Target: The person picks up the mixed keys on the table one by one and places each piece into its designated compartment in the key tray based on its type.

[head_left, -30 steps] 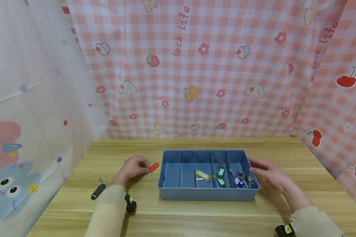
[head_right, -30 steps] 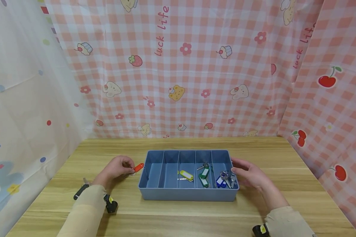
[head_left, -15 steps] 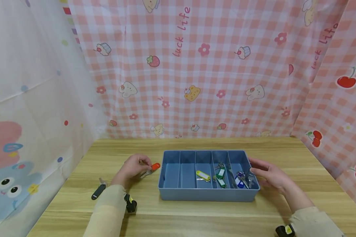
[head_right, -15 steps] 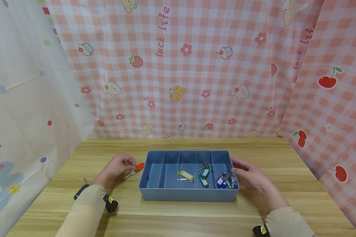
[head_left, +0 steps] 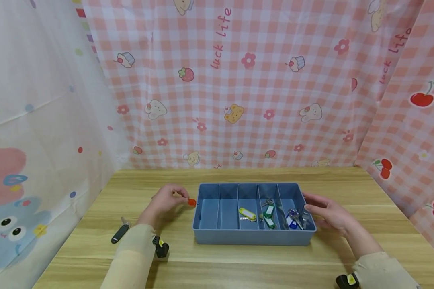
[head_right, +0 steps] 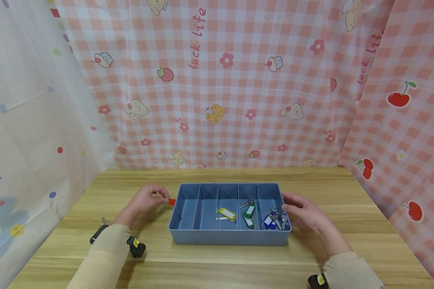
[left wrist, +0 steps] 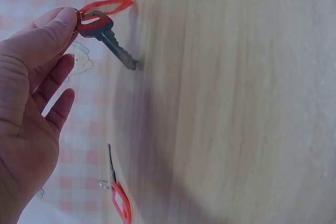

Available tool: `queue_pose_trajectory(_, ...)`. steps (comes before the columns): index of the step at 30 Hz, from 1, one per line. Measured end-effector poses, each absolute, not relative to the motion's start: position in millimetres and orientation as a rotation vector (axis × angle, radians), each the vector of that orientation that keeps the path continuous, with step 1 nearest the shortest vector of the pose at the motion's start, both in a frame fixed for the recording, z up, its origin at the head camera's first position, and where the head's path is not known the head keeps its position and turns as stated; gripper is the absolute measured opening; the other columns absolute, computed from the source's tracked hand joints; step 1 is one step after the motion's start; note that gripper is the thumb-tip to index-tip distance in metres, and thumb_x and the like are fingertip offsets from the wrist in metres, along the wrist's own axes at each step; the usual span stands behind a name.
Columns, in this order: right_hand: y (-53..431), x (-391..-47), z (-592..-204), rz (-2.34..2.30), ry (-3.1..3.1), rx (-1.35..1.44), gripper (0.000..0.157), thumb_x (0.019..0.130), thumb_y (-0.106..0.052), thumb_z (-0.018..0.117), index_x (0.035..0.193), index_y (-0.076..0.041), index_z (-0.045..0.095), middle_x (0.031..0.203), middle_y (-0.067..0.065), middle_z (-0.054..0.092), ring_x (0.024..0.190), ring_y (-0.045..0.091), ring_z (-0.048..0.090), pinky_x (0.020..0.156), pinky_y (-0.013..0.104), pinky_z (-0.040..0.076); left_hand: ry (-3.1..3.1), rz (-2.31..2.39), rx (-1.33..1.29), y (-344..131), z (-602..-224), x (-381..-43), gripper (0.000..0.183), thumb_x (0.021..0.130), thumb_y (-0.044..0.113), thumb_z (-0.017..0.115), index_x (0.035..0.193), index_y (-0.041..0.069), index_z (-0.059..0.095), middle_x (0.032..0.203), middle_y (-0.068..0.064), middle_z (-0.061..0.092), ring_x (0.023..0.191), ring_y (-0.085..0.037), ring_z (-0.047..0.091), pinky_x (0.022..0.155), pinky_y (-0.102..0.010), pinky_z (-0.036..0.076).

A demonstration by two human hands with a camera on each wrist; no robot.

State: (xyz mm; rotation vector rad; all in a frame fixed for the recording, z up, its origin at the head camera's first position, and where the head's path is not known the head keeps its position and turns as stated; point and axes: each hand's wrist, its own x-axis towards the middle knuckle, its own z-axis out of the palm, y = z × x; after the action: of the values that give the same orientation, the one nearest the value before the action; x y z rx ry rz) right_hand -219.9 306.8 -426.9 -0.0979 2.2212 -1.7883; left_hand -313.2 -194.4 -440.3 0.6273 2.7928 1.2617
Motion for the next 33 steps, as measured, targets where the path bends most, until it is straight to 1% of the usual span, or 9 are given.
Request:
queue_pose_trajectory(9,306.4,-220.2,-427.4,-1.797,2.21,-0.105,0.064,0.102,-0.019,0.057,0.153,0.004,0.026,0.153,0.032,0.028,0.112,0.017,0.058,0.093,0.045,0.051,2.808,1.296,0.716,-192.9,-436.5,-315.3,0.014,0.086,0.003,0.076,0.079,0.014,0.073,0.087,0.004,0.068,0.095,-0.022,0.06,0.097,-0.054,0.042)
queue_pose_trajectory(13,306.6,-220.5,-428.0,-1.802,2.205,-0.112,0.064,0.102,-0.018,0.057,0.153,0.004,0.025,0.153,0.032,0.027,0.112,0.017,0.058,0.094,0.046,0.05,2.8,1.322,0.784,-193.3,-432.0,-315.2,0.011,0.085,0.001,0.075,0.081,0.011,0.073,0.086,0.001,0.069,0.093,-0.023,0.061,0.095,-0.057,0.043)
queue_pose_trajectory(15,306.5,-220.3,-427.7,-1.8,2.205,-0.113,0.064,0.102,-0.018,0.057,0.153,0.004,0.025,0.153,0.032,0.026,0.113,0.017,0.057,0.095,0.047,0.05,2.808,1.315,0.798,-193.2,-429.1,-314.6,0.008,0.086,0.003,0.075,0.082,0.009,0.073,0.087,0.0,0.069,0.094,-0.024,0.061,0.096,-0.058,0.043)
queue_pose_trajectory(18,306.2,-220.1,-426.9,-1.79,2.212,-0.109,0.064,0.102,-0.019,0.057,0.153,0.004,0.025,0.154,0.032,0.025,0.115,0.019,0.056,0.096,0.048,0.049,2.821,1.302,0.766,-192.8,-424.9,-313.6,0.004,0.088,0.007,0.075,0.084,0.007,0.073,0.088,0.0,0.069,0.096,-0.026,0.061,0.097,-0.058,0.042)
queue_pose_trajectory(23,306.0,-219.8,-425.8,-1.782,2.222,-0.093,0.066,0.101,-0.02,0.059,0.153,0.003,0.026,0.154,0.032,0.026,0.115,0.021,0.056,0.095,0.048,0.049,2.853,1.294,0.728,-191.8,-420.0,-312.9,0.006,0.089,0.012,0.075,0.085,0.008,0.074,0.091,0.001,0.069,0.1,-0.026,0.059,0.097,-0.057,0.041)
queue_pose_trajectory(28,306.0,-220.3,-425.8,-1.806,2.194,-0.114,0.066,0.101,-0.018,0.058,0.153,0.005,0.025,0.153,0.033,0.027,0.113,0.018,0.058,0.094,0.046,0.05,2.857,1.328,0.754,-190.2,-413.5,-312.2,0.006,0.088,0.011,0.076,0.085,0.007,0.074,0.092,-0.001,0.07,0.101,-0.028,0.06,0.097,-0.059,0.04)
queue_pose_trajectory(33,306.4,-220.5,-426.4,-1.821,2.178,-0.12,0.065,0.101,-0.017,0.058,0.152,0.006,0.024,0.152,0.034,0.027,0.111,0.015,0.058,0.093,0.044,0.051,2.847,1.37,0.744,-188.8,-406.3,-312.1,0.004,0.088,0.008,0.075,0.085,0.007,0.074,0.092,-0.003,0.069,0.101,-0.029,0.059,0.098,-0.06,0.04)
